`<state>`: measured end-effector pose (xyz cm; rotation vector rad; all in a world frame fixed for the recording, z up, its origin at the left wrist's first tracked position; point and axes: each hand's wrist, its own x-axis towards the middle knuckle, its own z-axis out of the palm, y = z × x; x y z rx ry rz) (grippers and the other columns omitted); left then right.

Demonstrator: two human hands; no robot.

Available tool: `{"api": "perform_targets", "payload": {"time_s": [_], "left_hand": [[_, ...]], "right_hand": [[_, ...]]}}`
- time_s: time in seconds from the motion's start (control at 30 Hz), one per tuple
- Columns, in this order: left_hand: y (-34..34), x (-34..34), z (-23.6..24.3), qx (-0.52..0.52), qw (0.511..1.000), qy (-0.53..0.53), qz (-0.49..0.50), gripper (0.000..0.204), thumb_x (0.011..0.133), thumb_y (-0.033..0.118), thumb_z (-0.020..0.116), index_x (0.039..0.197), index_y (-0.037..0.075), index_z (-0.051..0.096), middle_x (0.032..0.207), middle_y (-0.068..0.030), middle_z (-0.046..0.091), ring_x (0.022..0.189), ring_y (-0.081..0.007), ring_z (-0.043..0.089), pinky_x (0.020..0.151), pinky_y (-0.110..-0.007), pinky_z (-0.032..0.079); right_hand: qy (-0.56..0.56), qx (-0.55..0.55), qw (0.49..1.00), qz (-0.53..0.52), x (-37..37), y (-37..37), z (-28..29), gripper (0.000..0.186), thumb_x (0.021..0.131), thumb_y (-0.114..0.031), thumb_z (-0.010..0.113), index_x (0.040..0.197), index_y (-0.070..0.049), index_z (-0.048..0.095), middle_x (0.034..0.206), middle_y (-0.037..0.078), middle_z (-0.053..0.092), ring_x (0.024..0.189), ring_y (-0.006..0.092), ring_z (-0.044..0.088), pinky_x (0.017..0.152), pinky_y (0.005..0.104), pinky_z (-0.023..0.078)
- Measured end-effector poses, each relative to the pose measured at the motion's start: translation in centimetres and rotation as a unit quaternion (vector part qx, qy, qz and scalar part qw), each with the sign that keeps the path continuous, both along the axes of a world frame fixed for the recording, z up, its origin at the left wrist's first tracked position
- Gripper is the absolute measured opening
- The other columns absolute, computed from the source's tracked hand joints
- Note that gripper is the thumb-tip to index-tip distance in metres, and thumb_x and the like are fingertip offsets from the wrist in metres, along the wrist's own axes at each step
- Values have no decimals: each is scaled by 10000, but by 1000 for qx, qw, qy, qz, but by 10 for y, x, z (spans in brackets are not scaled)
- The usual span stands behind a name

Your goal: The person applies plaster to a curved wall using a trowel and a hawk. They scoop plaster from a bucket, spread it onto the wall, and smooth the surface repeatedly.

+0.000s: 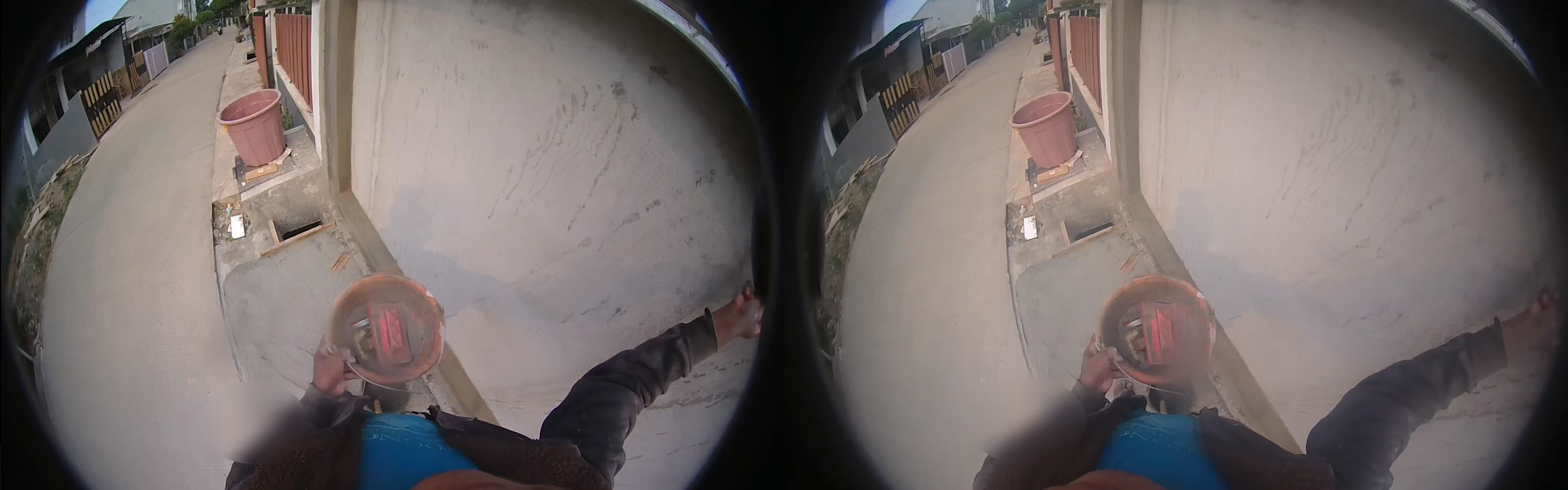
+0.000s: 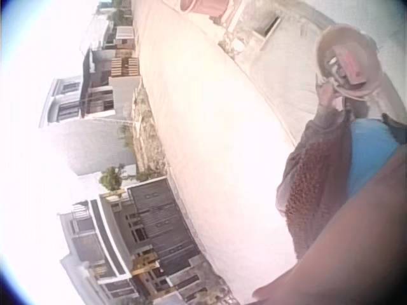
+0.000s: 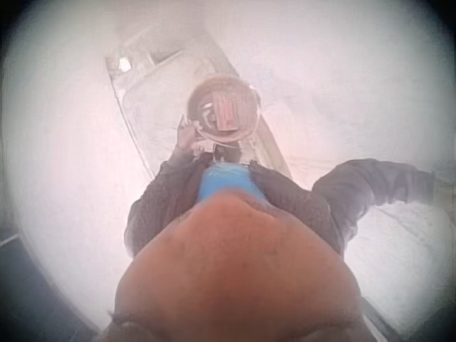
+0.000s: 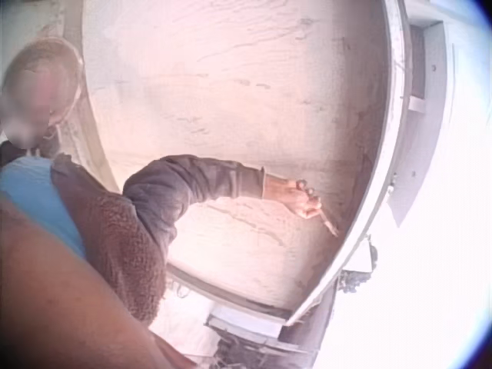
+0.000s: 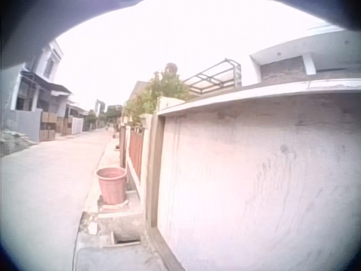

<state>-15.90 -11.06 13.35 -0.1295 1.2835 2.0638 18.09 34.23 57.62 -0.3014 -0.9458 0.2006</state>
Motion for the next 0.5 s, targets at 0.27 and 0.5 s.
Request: {"api": "perform_targets", "payload": {"time_s": [0.27, 0.5], "left_hand": [[-34, -99, -2, 31, 999, 11, -26, 602, 811, 1, 510, 1386, 134, 389, 1096, -159, 639, 799, -302, 727, 542, -419, 651], [-45, -148, -2, -3, 998, 5, -55, 648, 784, -5, 497, 1409, 126, 385, 1097, -155, 631, 784, -281, 719, 525, -396, 644]], "right_hand": [[113, 76, 960, 246, -378, -7, 27, 308, 957, -107, 635, 1222, -105, 478, 972, 80, 599, 661, 139, 574, 506, 322, 460], [-401, -42, 885, 232, -437, -78, -83, 225, 970, -130, 641, 1185, -63, 638, 870, 1, 581, 714, 71, 464, 619, 256, 400]]}}
